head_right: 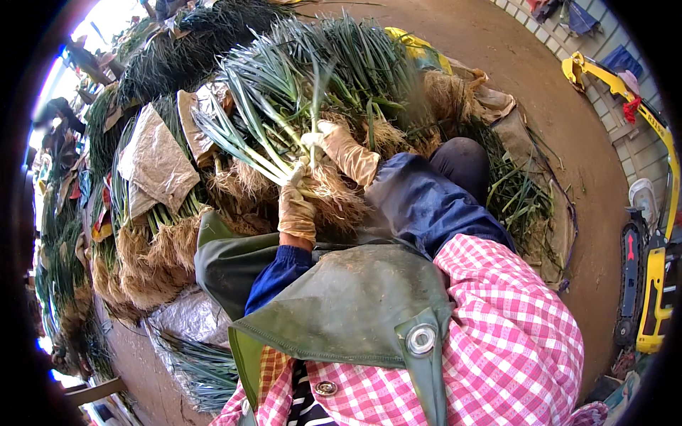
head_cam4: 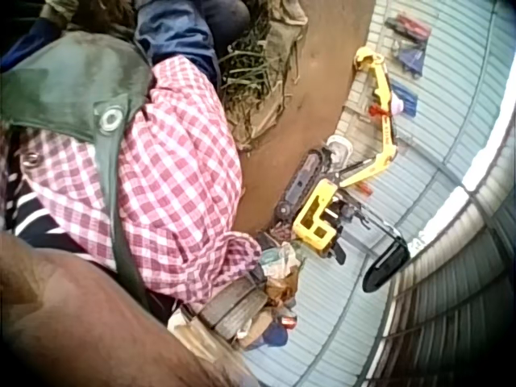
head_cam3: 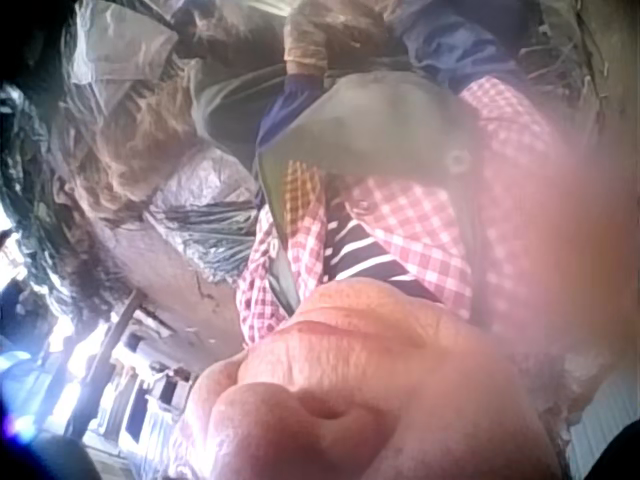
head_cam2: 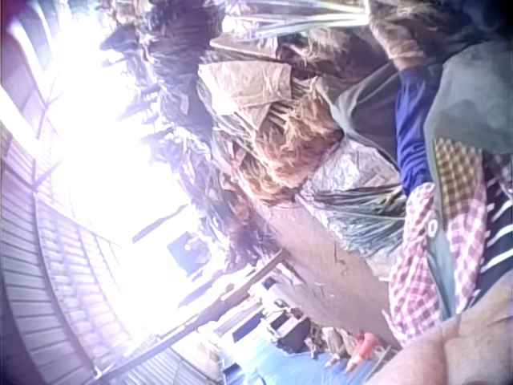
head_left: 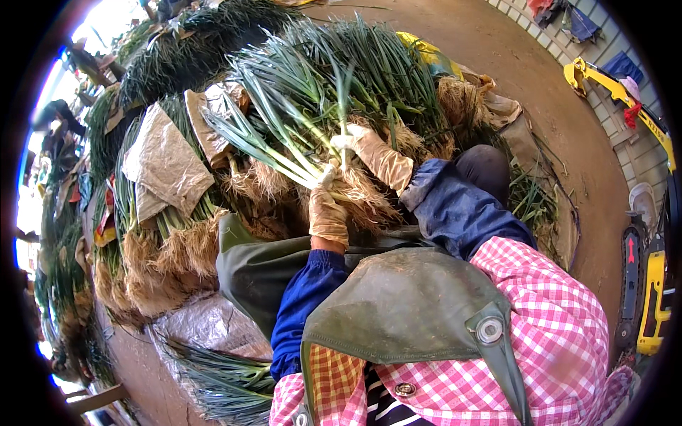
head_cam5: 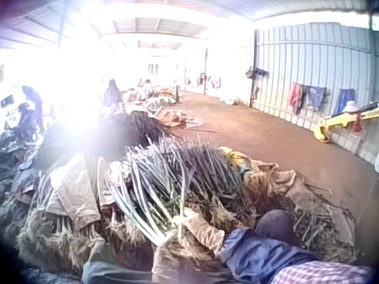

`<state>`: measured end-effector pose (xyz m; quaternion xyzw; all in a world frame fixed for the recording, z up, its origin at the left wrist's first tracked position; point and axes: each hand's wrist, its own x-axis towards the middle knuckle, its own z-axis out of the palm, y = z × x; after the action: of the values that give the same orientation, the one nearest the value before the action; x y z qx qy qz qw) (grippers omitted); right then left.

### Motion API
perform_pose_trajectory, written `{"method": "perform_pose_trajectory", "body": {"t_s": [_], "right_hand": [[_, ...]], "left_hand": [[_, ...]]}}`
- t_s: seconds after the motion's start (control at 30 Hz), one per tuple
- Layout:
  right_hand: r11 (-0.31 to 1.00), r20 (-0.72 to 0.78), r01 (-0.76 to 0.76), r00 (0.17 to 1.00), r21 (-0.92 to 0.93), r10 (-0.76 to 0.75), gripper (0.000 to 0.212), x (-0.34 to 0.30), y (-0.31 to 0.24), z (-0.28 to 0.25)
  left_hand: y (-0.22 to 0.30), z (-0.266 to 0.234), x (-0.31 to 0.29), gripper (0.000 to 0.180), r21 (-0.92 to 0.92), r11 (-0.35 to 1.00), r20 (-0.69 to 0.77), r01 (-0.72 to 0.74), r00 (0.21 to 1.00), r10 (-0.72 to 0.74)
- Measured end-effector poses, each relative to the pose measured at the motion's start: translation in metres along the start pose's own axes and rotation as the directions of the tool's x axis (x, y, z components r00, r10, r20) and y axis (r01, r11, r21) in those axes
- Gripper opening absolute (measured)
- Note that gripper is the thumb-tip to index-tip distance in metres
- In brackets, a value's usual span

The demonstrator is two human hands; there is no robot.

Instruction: The person sits on the ground and cleans scallions using a small knife to scrape dirt from the roots and peel away outer leaves before placing the cleaned plants in a pile.

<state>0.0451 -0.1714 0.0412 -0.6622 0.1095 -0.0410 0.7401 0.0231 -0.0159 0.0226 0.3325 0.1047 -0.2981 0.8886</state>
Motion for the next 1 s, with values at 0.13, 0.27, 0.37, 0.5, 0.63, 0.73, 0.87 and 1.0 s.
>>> {"method": "perform_pose_trajectory", "body": {"t_s": [0.13,0.27,0.37,0.5,0.63,0.73,0.87,1.0], "right_hand": [[0.997,0.0,0.016,1.0,0.073,-0.016,0.024,0.017,0.0,-0.015],[0.996,-0.009,-0.091,0.996,0.009,0.091,0.027,0.024,0.02,-0.01],[0.984,0.027,-0.174,0.985,0.036,0.173,0.027,0.024,0.026,0.013],[0.839,0.178,-0.323,0.946,0.439,0.272,0.02,0.027,-0.002,0.009],[0.995,-0.3,0.027,0.954,0.1,0.004,0.014,0.024,-0.051,0.018],[0.989,-0.408,-0.023,0.912,-0.144,-0.038,0.031,0.042,-0.063,0.008],[0.687,-0.352,-0.329,0.929,-0.647,0.114,0.052,0.072,-0.05,0.021],[0.463,-0.305,-0.3,0.95,-0.834,0.066,0.046,0.101,-0.022,0.038]], "left_hand": [[0.004,0.003,-0.006,0.022,0.041,0.998,-0.006,-0.044,0.999,0.044],[0.006,0.0,-0.003,0.023,0.069,0.997,0.043,-0.017,0.999,0.014],[-0.001,-0.012,0.007,0.022,0.09,0.996,0.012,-0.008,1.0,0.007],[-0.001,-0.004,0.001,0.021,0.021,0.999,0.029,0.043,0.999,-0.044],[0.001,-0.012,0.006,0.032,-0.018,1.0,0.096,0.013,0.995,-0.011],[0.001,-0.006,0.005,0.03,0.01,1.0,0.13,0.028,0.991,-0.029],[0.001,-0.006,0.004,0.031,-0.08,0.996,0.115,0.042,0.993,-0.033],[0.004,-0.023,0.006,0.032,-0.032,0.999,0.061,0.001,0.998,0.001]]}}
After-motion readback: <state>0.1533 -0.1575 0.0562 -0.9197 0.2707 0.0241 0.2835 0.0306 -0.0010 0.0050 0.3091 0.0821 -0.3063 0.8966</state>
